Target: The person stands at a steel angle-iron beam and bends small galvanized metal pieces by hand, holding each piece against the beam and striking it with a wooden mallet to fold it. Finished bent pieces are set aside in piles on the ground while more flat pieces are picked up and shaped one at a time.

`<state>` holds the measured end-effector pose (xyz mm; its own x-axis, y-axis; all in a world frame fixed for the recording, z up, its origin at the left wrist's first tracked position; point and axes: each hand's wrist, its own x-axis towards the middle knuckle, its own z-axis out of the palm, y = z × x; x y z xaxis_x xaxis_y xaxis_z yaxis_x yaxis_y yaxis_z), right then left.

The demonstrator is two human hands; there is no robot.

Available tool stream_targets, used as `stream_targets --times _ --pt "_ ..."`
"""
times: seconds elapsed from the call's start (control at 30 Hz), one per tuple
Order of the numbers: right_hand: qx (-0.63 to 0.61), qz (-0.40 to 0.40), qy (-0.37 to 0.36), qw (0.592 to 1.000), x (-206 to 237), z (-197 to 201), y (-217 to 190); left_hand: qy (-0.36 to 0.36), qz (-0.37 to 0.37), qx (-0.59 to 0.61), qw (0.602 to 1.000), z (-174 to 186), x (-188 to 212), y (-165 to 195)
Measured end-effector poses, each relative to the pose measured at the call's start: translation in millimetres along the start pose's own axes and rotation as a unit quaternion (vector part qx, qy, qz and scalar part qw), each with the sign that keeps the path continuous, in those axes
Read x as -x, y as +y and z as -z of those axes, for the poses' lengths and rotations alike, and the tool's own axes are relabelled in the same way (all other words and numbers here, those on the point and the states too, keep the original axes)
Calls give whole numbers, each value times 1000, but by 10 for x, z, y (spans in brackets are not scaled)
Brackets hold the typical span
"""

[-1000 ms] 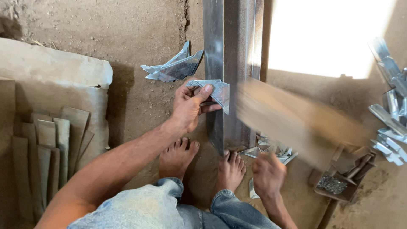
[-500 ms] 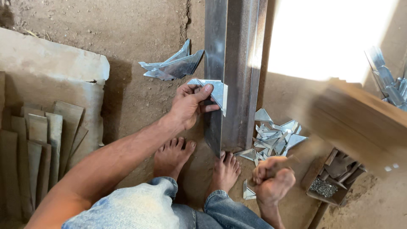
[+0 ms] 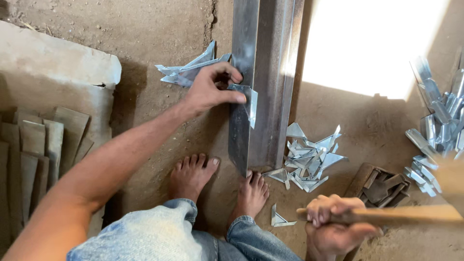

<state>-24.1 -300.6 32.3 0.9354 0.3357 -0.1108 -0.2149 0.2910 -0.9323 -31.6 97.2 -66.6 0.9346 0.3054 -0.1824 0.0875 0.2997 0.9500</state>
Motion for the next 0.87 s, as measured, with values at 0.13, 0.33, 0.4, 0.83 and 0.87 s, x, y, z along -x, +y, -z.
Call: stream_targets --times 0.13,0.33,0.4,0.83,0.87 --pt "-50 64 -56 995 -2 -255 504 -37 -23 -182 982 29 -140 63" --pt "-4 -280 108 954 -26 -305 740 -4 -13 -219 976 -4 -26 41" --pt "-124 -133 29 983 -5 -320 787 1 -28 -222 975 -8 -64 39" --pt "199 -237 136 941 -29 -43 564 -145 -161 -496 841 -880 -146 695" --pt "210 -241 147 936 -81 -60 569 -139 -215 -528 810 -1069 -189 748"
